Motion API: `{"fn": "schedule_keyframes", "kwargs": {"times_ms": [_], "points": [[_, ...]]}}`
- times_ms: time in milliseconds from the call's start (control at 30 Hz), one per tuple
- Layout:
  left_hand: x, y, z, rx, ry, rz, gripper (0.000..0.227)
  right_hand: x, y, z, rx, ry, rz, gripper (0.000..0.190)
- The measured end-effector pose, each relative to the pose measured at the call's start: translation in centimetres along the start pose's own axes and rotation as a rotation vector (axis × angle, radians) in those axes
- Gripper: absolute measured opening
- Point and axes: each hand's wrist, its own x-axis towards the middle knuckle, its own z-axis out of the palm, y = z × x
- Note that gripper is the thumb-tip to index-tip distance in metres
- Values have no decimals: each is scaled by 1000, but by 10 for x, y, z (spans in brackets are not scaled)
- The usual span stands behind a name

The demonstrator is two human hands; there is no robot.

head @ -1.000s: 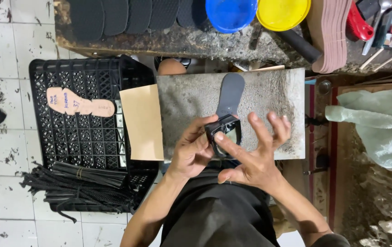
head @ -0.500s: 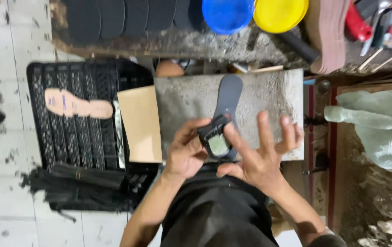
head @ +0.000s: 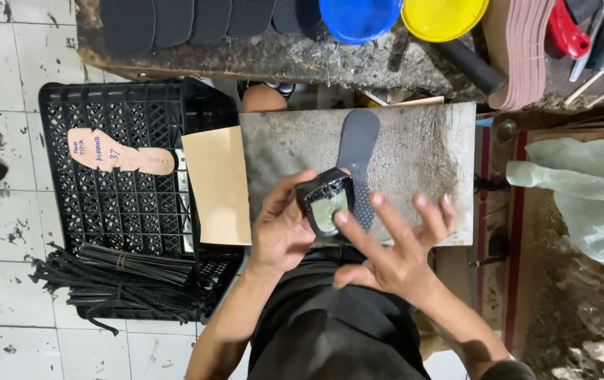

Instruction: Applying adhesive to shoe heels and attaching them to the soles manually.

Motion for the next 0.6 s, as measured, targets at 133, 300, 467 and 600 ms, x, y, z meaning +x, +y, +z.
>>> {"fn": "schedule_keyframes", "kwargs": {"times_ms": [133, 300, 467, 600], "points": [[-3, -7, 1, -22, 37, -24, 29, -2, 1, 1, -3, -23, 14, 71], [-6, -10, 0, 12, 132, -132, 35, -1, 0, 0, 110, -172, 52, 69], [-4, -6, 2, -71, 154, -125, 28, -10, 6, 1, 310, -186, -44, 57], [-4, -6, 3, -116, 150, -148, 30, -1, 13, -4, 174, -24, -119, 58]]}}
